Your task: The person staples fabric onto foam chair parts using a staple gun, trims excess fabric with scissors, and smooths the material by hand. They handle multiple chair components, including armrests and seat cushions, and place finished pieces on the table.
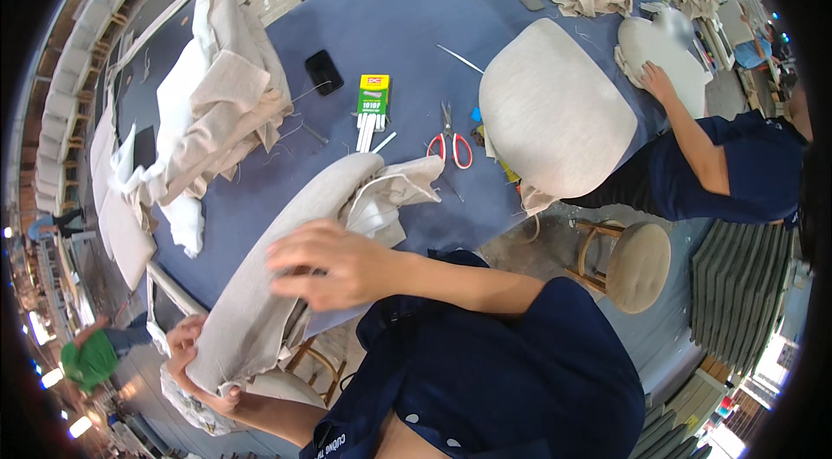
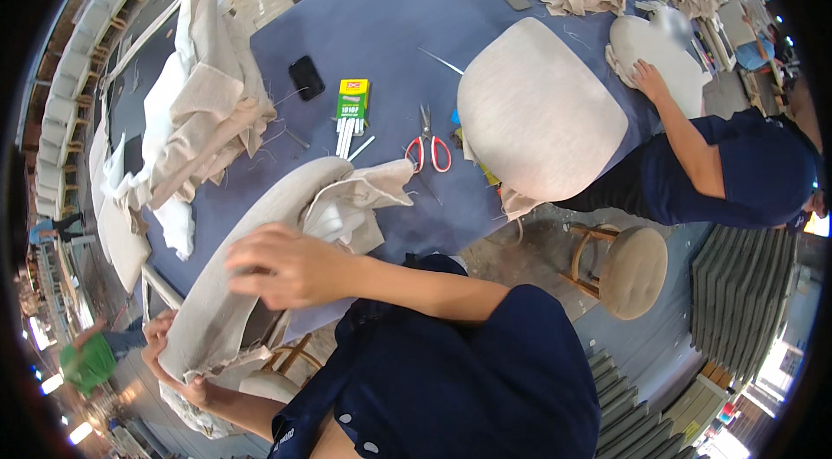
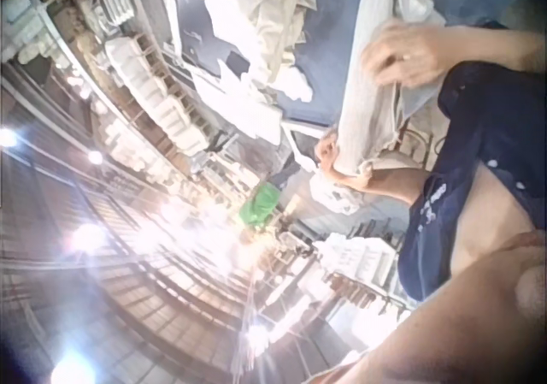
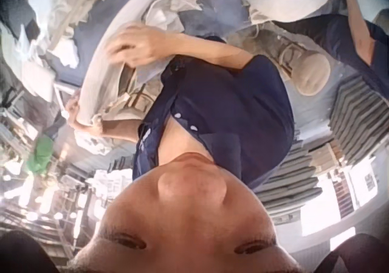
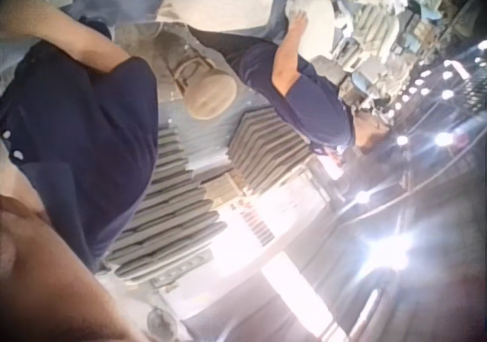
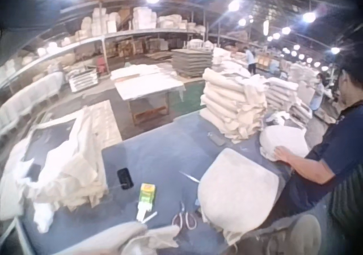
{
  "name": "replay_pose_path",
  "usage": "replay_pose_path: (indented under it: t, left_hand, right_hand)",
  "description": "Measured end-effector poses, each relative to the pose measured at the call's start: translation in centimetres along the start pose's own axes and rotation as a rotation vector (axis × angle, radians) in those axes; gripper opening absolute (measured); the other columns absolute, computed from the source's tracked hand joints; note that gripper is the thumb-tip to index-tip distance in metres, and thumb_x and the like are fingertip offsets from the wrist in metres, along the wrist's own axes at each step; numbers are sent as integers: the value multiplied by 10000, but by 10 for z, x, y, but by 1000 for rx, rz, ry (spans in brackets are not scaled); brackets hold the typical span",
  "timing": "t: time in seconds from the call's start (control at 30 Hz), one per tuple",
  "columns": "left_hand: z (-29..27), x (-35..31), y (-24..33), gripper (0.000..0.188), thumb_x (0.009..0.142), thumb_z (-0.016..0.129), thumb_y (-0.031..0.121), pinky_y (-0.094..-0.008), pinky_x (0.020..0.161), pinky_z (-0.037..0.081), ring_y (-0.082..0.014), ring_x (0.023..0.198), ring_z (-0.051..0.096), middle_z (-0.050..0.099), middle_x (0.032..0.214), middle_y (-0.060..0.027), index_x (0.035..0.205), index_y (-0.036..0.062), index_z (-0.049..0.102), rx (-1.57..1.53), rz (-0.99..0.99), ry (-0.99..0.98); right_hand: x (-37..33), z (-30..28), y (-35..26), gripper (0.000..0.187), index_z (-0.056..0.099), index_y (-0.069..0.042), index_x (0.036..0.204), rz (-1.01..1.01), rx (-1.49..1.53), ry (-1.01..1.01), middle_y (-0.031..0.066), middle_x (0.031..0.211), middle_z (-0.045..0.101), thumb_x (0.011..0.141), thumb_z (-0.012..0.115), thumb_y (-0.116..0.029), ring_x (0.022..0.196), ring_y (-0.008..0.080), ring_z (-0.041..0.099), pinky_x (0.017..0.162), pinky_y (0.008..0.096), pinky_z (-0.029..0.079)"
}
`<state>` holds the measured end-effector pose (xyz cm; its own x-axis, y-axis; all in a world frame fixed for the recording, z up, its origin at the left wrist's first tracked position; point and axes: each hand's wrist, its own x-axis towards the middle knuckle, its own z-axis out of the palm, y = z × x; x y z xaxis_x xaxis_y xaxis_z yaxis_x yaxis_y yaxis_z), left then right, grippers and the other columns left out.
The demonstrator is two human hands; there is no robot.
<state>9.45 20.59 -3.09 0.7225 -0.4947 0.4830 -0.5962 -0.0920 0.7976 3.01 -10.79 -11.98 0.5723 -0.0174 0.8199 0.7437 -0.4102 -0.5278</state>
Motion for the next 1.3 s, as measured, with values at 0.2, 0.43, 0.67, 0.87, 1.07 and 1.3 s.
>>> replay_pose_path:
  t: [0.2, 0.43, 0.67, 0.87, 1.07, 1.3]
  left_hand:
    - [-40, 8, 7, 888, 927, 751, 646, -649, 1084, 461, -423, 1175, 643, 625, 1296, -317, 1434, -10, 432, 415, -7, -150]
    - [49, 85, 47, 754, 949, 757, 562, -590, 1069, 481, -440, 1229, 596, 592, 1347, -285, 1342, -32, 510, 183, 18, -329]
    - [101, 78, 16, 746, 910, 802, 482, -589, 1108, 460, -418, 1333, 573, 574, 1433, -283, 1400, -16, 540, -380, 111, -343]
    - [127, 74, 16, 701, 898, 816, 442, -589, 1112, 457, -413, 1333, 583, 599, 1413, -270, 1376, -10, 573, -546, 170, -373]
    - [135, 70, 12, 657, 887, 830, 402, -589, 1115, 455, -408, 1333, 593, 625, 1393, -257, 1352, -4, 607, -629, 195, -376]
    - [130, 62, 9, 615, 871, 844, 373, -588, 1114, 453, -403, 1325, 603, 652, 1359, -238, 1319, 5, 641, -684, 188, -359]
  right_hand:
    - [-86, -54, 20, 518, 636, -114, 1363, 342, -346, 77, 142, 1404, 574, 860, 754, -72, 1324, 371, 566, 1091, 535, 439]
    - [-14, -41, -16, 519, 559, -88, 1461, 152, -102, 205, 184, 1495, 518, 1005, 670, -310, 1409, 397, 503, 1154, 553, 345]
    - [4, -32, -6, 444, 631, -70, 1317, 175, 177, 185, 112, 1313, 628, 1115, 518, -448, 1299, 293, 552, 1169, 495, 258]
    - [3, -35, -9, 433, 663, -69, 1217, 174, 197, 139, 82, 1209, 638, 1124, 492, -456, 1190, 276, 569, 1156, 488, 256]
    - [-3, -27, -13, 419, 675, -75, 1194, 154, 192, 170, 72, 1210, 651, 1117, 516, -456, 1198, 259, 581, 1164, 496, 252]
    - [1, -27, -10, 437, 698, -68, 1218, 173, 253, 137, 72, 1213, 664, 1105, 548, -462, 1222, 240, 587, 1174, 483, 246]
